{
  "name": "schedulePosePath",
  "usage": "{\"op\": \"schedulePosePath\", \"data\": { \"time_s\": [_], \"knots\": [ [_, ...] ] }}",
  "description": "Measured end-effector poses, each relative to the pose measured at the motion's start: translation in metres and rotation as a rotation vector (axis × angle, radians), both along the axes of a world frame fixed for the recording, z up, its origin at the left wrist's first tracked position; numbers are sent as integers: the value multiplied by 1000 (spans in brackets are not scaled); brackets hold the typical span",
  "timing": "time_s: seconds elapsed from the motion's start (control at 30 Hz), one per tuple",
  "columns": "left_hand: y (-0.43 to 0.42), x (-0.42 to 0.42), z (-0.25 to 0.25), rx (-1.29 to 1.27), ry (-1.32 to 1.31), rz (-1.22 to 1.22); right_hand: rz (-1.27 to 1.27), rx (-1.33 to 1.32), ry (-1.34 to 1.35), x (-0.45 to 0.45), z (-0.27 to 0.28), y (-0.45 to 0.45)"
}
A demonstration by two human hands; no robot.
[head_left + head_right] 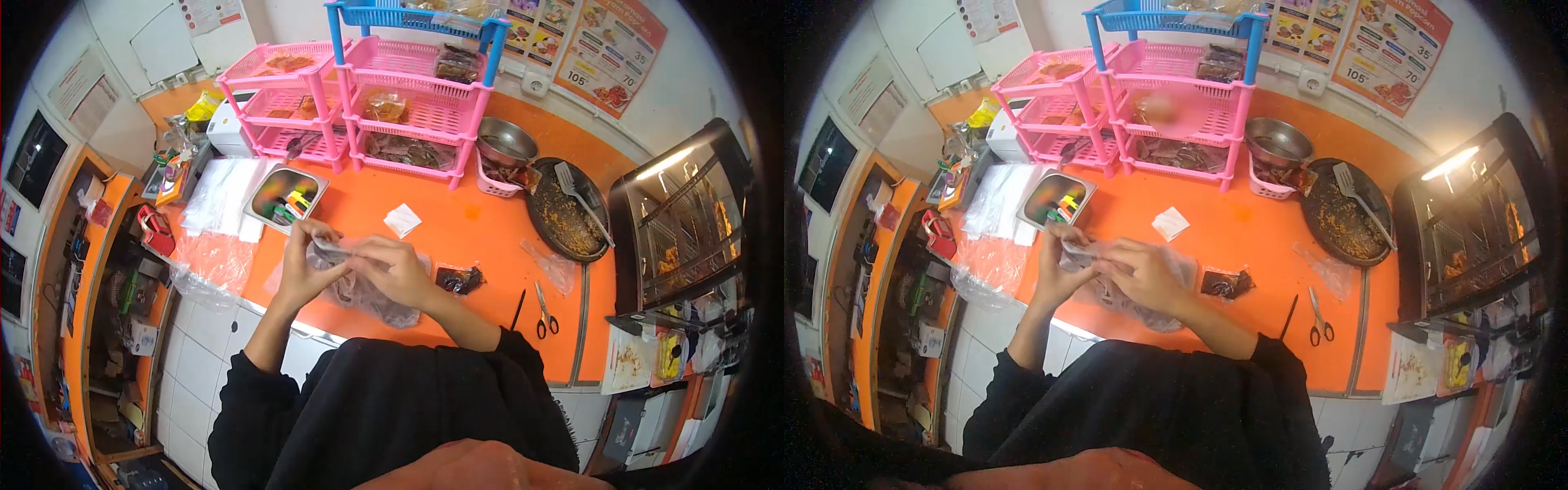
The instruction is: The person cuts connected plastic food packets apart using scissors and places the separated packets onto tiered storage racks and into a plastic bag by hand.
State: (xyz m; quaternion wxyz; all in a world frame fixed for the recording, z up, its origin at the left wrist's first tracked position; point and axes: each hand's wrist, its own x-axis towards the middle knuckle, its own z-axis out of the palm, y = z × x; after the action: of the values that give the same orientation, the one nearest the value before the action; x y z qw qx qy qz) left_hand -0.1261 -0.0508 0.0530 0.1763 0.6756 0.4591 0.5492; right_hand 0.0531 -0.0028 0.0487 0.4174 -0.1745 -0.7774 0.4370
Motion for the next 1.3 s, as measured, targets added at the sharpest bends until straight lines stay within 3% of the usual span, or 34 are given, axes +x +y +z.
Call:
{"op": "schedulePosePath", "data": {
  "time_s": [0.2, 0.3, 0.33, 0.4, 0.53, 0.63, 0.67, 0.73, 0.8, 0.9, 1.0, 1.1, 1.2, 1.3],
  "knots": [
    [23, 32, 72, 43, -311, -236, -99, 53, 178, 22, 86, -8],
    [39, 50, 104, 181, -291, -476, -172, -9, 301, 42, 108, -8],
    [43, 58, 109, 122, -364, -496, -196, -126, 338, 52, 110, -4],
    [47, 74, 114, -1, -509, -535, -245, -359, 414, 78, 113, 1],
    [59, 106, 75, -94, -538, -545, -386, -333, 386, 120, 80, -1],
    [52, 118, 57, -272, -684, -504, -624, -402, 253, 170, 27, -12],
    [50, 118, 48, -266, -692, -484, -788, -282, 79, 194, -10, -14],
    [46, 114, 33, -345, -636, -420, -1173, 86, -622, 241, -85, -31],
    [40, 112, 26, -408, -624, -346, -1191, -262, -1008, 260, -107, -65],
    [40, 107, 16, -320, -629, -317, -1362, 16, -844, 278, -154, -97],
    [40, 103, 11, -367, -623, -304, -1521, 123, -855, 303, -160, -90],
    [41, 103, 7, -467, -632, -275, -1510, -20, -978, 326, -173, -86],
    [39, 114, 14, -456, -680, -271, -1441, -208, -1063, 320, -143, -81],
    [38, 115, 12, -411, -625, -297, -1281, -656, -1101, 314, -109, -73]
  ]
}}
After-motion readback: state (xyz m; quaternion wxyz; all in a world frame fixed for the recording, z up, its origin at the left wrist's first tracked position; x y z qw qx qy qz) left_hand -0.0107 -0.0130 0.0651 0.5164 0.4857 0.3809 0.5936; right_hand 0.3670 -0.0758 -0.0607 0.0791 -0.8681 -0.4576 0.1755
